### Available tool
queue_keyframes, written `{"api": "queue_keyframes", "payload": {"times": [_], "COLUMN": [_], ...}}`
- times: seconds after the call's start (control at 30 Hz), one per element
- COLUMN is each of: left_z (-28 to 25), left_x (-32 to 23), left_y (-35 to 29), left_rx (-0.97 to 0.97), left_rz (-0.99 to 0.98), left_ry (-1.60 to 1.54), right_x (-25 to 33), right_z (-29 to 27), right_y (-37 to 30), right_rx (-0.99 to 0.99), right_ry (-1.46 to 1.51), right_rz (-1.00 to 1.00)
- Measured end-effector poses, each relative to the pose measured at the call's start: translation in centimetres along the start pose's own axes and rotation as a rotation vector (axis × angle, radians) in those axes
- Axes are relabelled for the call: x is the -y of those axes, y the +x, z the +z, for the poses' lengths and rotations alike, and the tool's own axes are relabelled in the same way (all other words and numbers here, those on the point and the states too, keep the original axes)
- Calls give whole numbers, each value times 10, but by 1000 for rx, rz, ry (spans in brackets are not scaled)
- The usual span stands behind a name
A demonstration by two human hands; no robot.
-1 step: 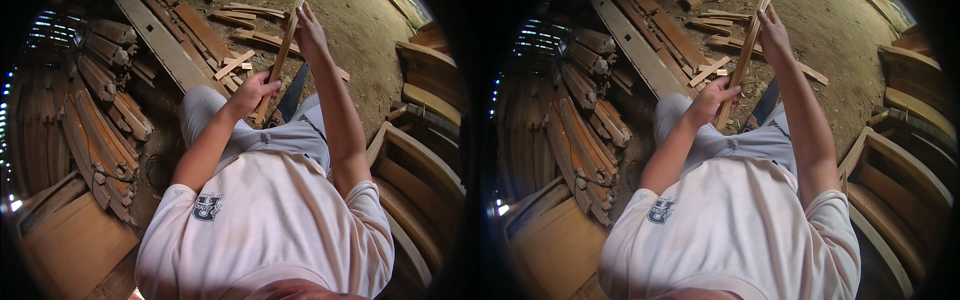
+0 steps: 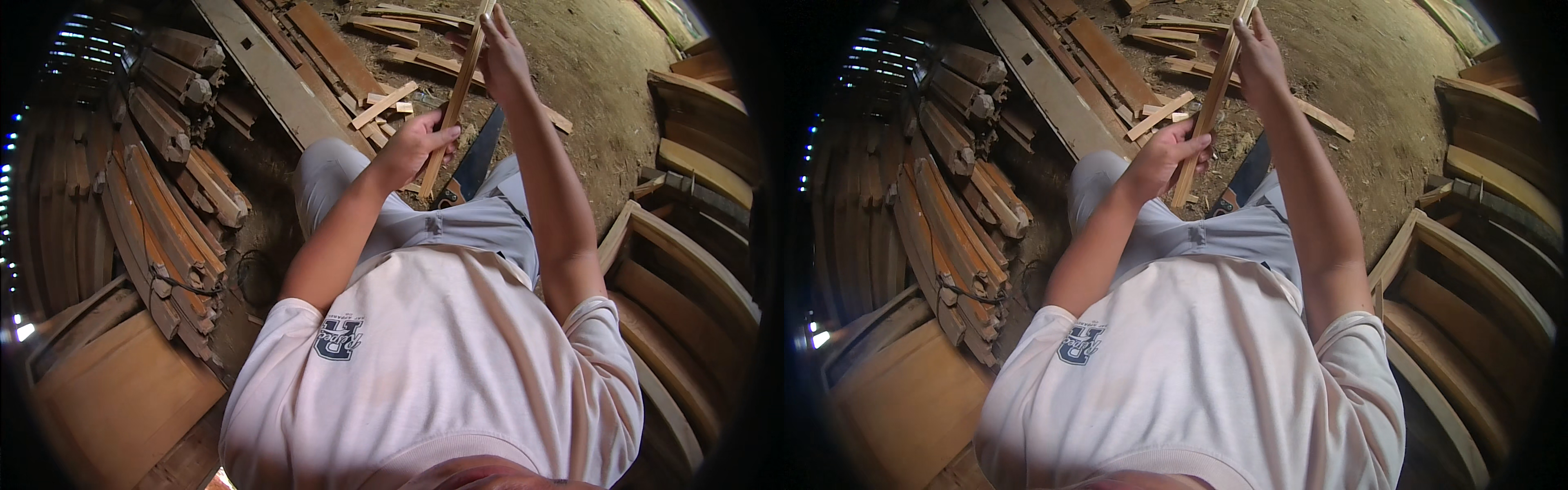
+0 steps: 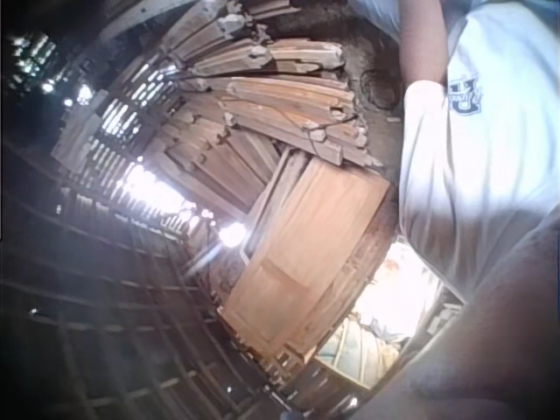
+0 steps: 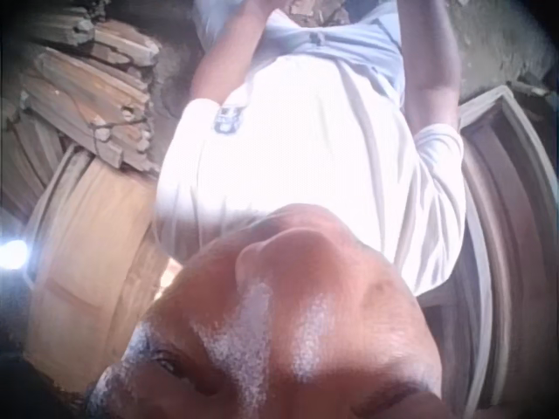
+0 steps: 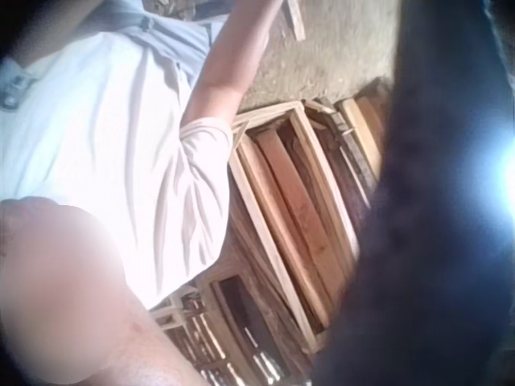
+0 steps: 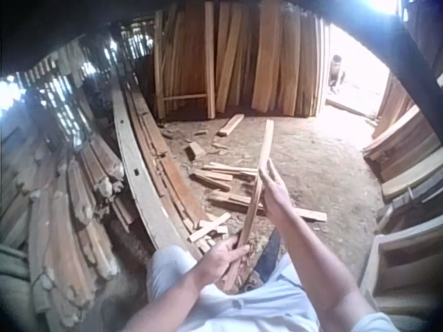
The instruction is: The person sits on the floor of a workshop and uses a hand saw to cut thin wooden strips into smaller pieces. They repeatedly pick up strips, position them on a larger board, and saw them to size.
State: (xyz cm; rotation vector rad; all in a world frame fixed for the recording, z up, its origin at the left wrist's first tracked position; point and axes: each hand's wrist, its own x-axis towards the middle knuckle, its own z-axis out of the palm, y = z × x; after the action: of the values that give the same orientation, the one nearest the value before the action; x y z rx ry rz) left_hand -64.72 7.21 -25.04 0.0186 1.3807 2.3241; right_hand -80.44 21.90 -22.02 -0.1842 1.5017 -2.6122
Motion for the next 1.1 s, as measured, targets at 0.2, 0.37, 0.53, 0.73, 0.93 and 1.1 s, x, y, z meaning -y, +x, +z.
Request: {"api": "queue_keyframes", "payload": {"times": [0.2,0.37,0.53,0.73,0.93,1.1], "left_z": [11,10,11,10,19,5], "left_x": [-8,-3,-4,-2,-2,20], "left_y": [1,-3,-7,-5,-3,-7], "left_rx": [-86,-145,-187,-158,-202,-204], "left_rz": [20,27,22,17,-31,3], "left_ry": [16,44,43,8,43,-27], "right_x": [-41,-46,-33,-44,-29,-24], "right_z": [21,26,36,20,22,33], "right_y": [8,13,-2,10,-6,-15], "right_rx": [-40,-171,-176,-199,-108,-177], "right_ry": [-94,-145,-150,-227,-56,40], "right_rz": [-74,-108,-82,-179,-59,49]}}
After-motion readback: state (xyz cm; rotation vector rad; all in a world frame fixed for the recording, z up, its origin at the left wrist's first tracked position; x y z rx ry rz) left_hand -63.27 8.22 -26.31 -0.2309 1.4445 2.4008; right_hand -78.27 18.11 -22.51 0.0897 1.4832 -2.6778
